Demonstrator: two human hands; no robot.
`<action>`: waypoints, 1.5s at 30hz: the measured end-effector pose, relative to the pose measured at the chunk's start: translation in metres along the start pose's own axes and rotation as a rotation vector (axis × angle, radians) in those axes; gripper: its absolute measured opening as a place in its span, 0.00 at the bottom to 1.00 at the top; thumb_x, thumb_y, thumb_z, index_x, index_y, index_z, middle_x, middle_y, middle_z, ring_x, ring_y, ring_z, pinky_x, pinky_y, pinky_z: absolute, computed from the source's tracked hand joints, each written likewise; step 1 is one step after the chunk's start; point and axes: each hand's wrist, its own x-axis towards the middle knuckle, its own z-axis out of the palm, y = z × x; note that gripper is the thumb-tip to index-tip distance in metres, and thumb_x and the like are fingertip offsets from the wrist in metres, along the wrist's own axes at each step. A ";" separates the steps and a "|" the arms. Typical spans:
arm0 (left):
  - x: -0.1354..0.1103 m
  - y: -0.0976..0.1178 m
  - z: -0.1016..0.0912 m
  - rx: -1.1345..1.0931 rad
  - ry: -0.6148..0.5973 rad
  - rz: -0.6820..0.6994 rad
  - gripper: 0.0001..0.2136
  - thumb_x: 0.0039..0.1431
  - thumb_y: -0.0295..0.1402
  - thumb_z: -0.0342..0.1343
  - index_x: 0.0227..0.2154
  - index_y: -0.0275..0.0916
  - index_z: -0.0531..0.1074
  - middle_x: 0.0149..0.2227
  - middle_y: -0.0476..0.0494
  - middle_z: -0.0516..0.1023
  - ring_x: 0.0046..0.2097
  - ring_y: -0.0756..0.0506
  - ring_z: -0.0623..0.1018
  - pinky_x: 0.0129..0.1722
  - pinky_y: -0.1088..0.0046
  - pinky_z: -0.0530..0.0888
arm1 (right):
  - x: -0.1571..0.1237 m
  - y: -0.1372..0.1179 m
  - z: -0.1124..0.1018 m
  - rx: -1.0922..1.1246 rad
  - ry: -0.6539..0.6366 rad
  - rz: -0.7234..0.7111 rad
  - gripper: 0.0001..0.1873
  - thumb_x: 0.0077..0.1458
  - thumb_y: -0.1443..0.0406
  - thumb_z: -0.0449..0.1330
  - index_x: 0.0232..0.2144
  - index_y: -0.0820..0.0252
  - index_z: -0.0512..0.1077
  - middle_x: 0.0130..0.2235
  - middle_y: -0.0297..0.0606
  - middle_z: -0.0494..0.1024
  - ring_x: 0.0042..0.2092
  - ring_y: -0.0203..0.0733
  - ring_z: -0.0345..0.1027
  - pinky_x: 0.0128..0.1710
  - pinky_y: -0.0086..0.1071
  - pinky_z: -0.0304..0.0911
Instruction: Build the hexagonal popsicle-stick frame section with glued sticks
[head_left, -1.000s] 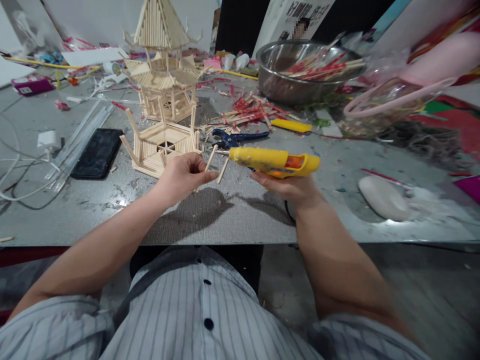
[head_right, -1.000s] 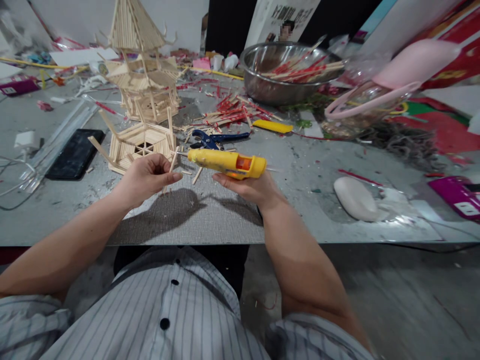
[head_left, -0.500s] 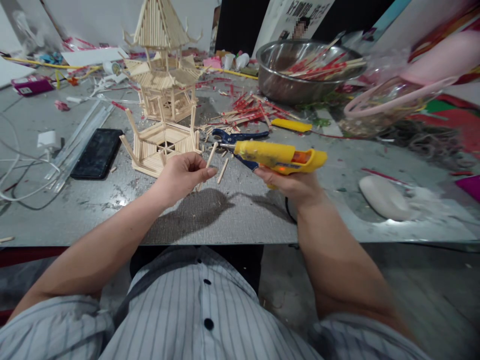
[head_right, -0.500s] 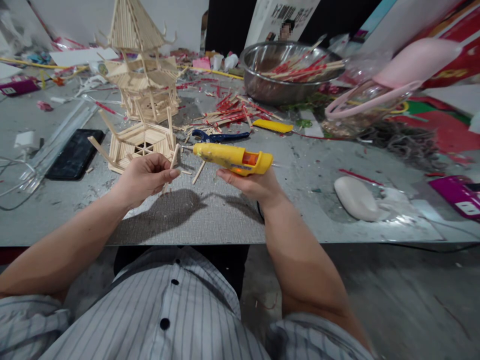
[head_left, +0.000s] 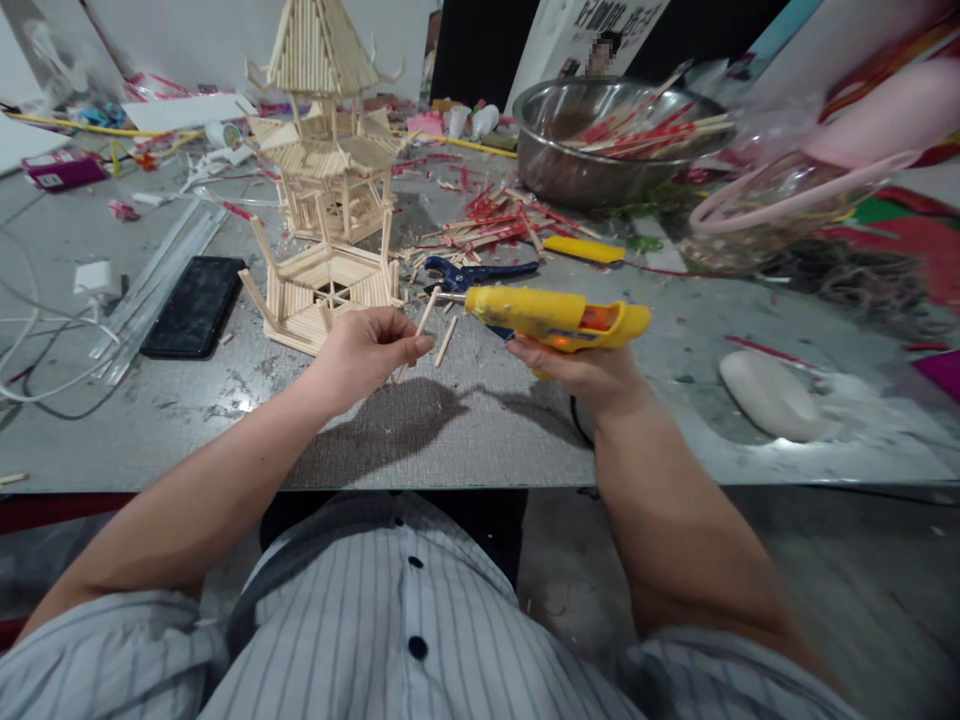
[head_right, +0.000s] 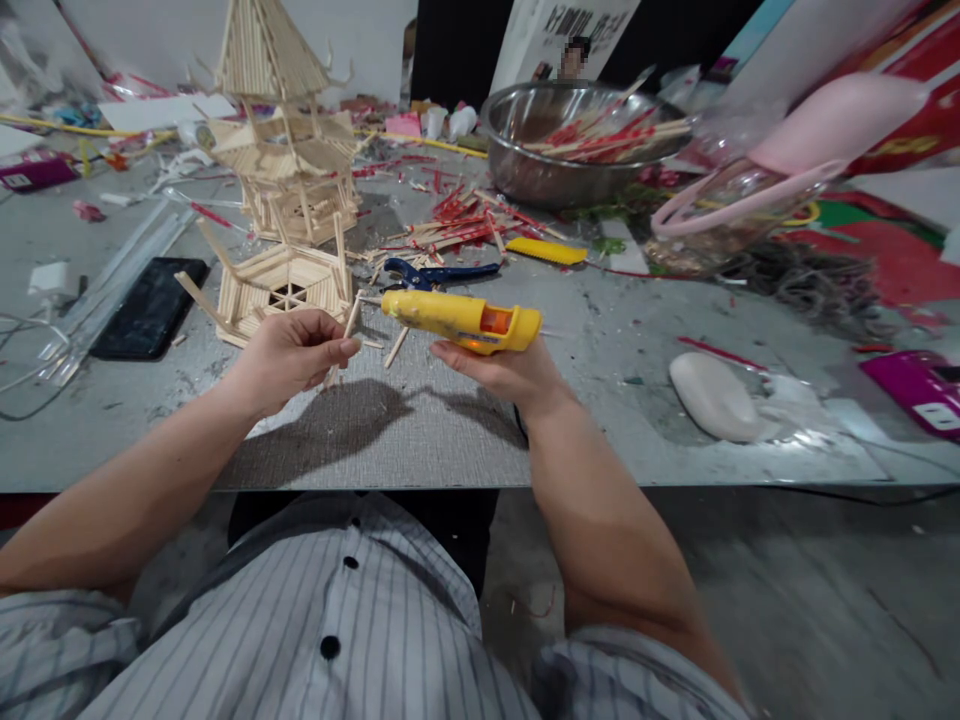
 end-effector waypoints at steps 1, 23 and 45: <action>0.001 -0.001 0.000 -0.003 -0.009 0.006 0.09 0.54 0.29 0.59 0.22 0.34 0.67 0.15 0.57 0.62 0.16 0.59 0.57 0.16 0.81 0.52 | 0.000 0.000 0.000 -0.003 -0.004 -0.012 0.16 0.38 0.54 0.69 0.30 0.52 0.75 0.32 0.31 0.80 0.38 0.45 0.76 0.45 0.47 0.73; -0.001 0.003 0.001 -0.111 -0.118 -0.018 0.09 0.61 0.25 0.50 0.26 0.33 0.70 0.21 0.52 0.71 0.14 0.59 0.61 0.13 0.83 0.57 | 0.001 -0.001 0.001 -0.010 0.000 -0.036 0.16 0.39 0.51 0.68 0.29 0.51 0.75 0.31 0.32 0.79 0.36 0.45 0.76 0.43 0.46 0.74; -0.002 0.004 0.002 -0.236 -0.186 -0.079 0.10 0.64 0.25 0.46 0.29 0.33 0.69 0.23 0.52 0.70 0.15 0.59 0.62 0.13 0.83 0.58 | -0.001 0.003 -0.001 -0.017 0.012 -0.019 0.15 0.41 0.54 0.67 0.32 0.51 0.74 0.35 0.33 0.80 0.41 0.47 0.76 0.46 0.47 0.73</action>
